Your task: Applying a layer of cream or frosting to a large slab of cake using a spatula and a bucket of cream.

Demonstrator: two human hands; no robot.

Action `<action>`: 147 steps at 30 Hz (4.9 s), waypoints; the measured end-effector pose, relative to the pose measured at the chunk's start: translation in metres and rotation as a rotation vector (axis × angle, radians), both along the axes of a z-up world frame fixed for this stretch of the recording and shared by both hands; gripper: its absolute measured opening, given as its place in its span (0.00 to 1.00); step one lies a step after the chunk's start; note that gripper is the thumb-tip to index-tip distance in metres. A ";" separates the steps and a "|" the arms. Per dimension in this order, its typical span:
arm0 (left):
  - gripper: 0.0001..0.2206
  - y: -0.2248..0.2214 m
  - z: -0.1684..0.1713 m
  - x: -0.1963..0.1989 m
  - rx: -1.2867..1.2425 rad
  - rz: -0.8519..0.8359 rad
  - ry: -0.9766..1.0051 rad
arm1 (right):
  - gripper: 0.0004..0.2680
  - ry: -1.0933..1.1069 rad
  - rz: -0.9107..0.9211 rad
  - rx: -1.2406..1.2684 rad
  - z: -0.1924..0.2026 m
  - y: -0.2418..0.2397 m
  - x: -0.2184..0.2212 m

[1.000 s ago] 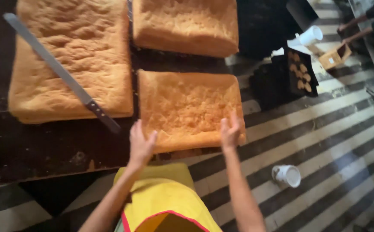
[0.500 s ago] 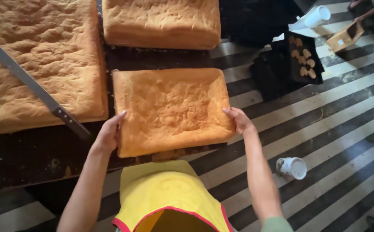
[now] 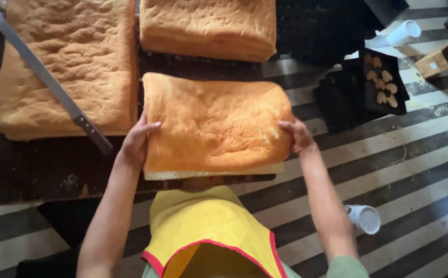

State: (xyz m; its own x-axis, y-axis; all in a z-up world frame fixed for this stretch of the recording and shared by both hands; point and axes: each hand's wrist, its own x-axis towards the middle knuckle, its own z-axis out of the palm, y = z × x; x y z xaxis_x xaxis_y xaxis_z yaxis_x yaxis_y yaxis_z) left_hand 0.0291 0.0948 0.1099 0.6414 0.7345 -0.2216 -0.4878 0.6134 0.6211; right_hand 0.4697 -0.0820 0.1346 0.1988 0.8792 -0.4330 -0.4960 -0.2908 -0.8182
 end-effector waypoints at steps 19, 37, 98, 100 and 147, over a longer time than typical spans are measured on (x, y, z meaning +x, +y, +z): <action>0.31 0.068 0.081 -0.003 0.106 -0.034 -0.096 | 0.18 -0.226 0.102 0.395 0.176 0.033 0.014; 0.32 -0.017 -0.068 -0.016 0.067 0.074 0.227 | 0.25 -0.227 0.049 -0.043 -0.039 -0.028 -0.009; 0.23 0.253 0.030 0.142 0.020 0.311 -0.487 | 0.21 0.072 -0.150 0.509 -0.009 0.303 0.120; 0.23 0.254 0.040 0.144 0.025 0.330 -0.464 | 0.24 0.207 -0.116 0.523 0.014 0.302 0.107; 0.21 0.276 0.001 0.129 -0.006 0.224 -0.054 | 0.25 -0.080 -0.059 0.212 0.024 0.295 0.114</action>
